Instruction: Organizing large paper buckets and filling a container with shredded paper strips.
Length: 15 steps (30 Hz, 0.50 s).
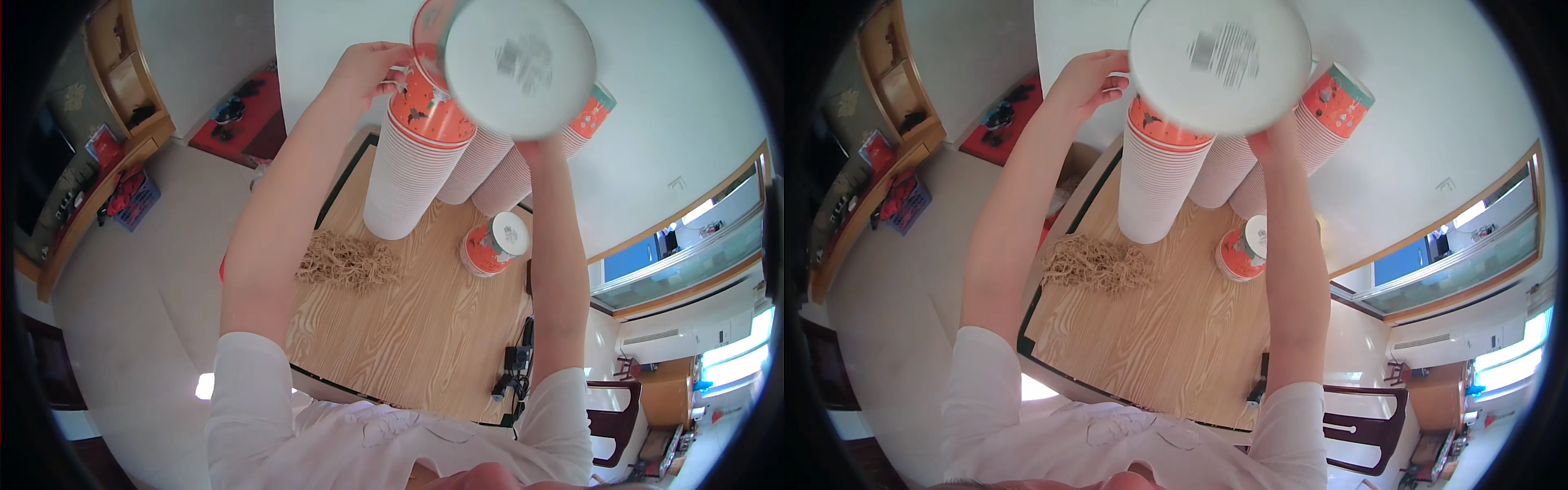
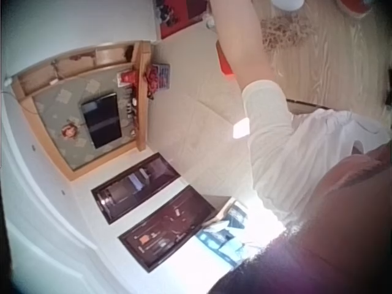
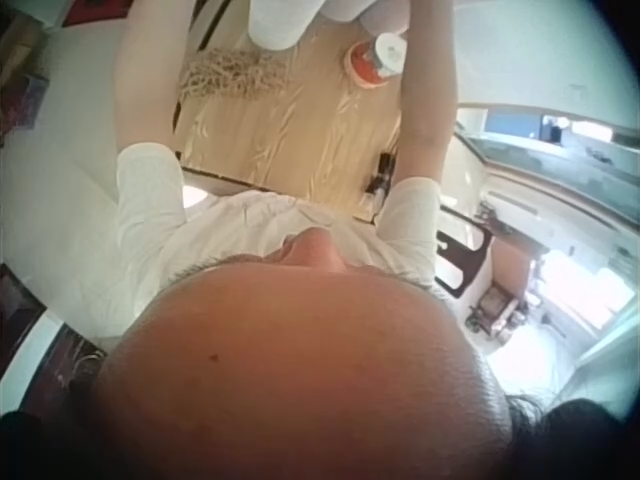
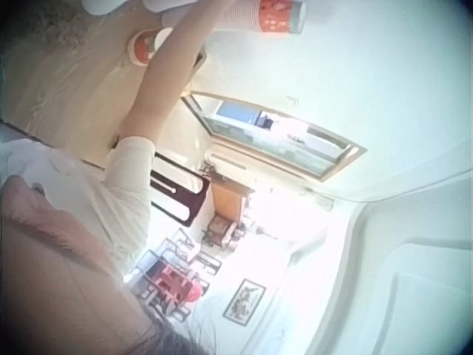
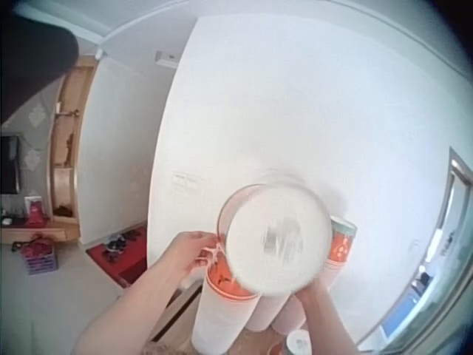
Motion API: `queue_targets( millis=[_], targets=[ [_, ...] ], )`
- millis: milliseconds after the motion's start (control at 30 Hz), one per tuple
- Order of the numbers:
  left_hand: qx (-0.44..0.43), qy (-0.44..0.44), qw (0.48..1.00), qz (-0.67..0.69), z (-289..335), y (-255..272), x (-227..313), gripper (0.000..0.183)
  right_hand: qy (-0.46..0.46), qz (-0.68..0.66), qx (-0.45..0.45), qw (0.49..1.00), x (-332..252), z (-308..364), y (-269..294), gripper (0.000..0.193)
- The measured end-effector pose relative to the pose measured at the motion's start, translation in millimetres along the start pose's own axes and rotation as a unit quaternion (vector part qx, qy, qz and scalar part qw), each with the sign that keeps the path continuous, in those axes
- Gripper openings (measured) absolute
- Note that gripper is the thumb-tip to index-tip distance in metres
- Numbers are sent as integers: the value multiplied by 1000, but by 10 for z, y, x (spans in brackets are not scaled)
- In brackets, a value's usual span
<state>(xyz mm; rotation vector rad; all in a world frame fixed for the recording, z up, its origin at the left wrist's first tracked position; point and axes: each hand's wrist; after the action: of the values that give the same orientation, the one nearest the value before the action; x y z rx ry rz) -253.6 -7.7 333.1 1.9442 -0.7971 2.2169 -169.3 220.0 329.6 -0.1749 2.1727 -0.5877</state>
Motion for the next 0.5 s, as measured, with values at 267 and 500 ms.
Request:
queue_targets(
  millis=[267, 500],
  targets=[
    [-77, 162, 982, -59, 1109, 399, -1055, 29, 42, 243, -163, 955, -235, 1582, 426, 17],
    [-101, 313, 944, 25, 1918, 709, -2379, 39, -108, 389, -317, 858, 255, 3098, 679, 19]
  ],
)
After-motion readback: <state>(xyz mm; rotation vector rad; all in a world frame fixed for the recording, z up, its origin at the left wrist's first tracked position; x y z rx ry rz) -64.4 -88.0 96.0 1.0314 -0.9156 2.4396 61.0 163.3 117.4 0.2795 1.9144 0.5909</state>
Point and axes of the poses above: each hand's wrist, its own z-axis away from the middle knuckle, its own y-axis out of the back of the hand, x = y × z, and after that the axes turned 13 degrees about y, right-handed
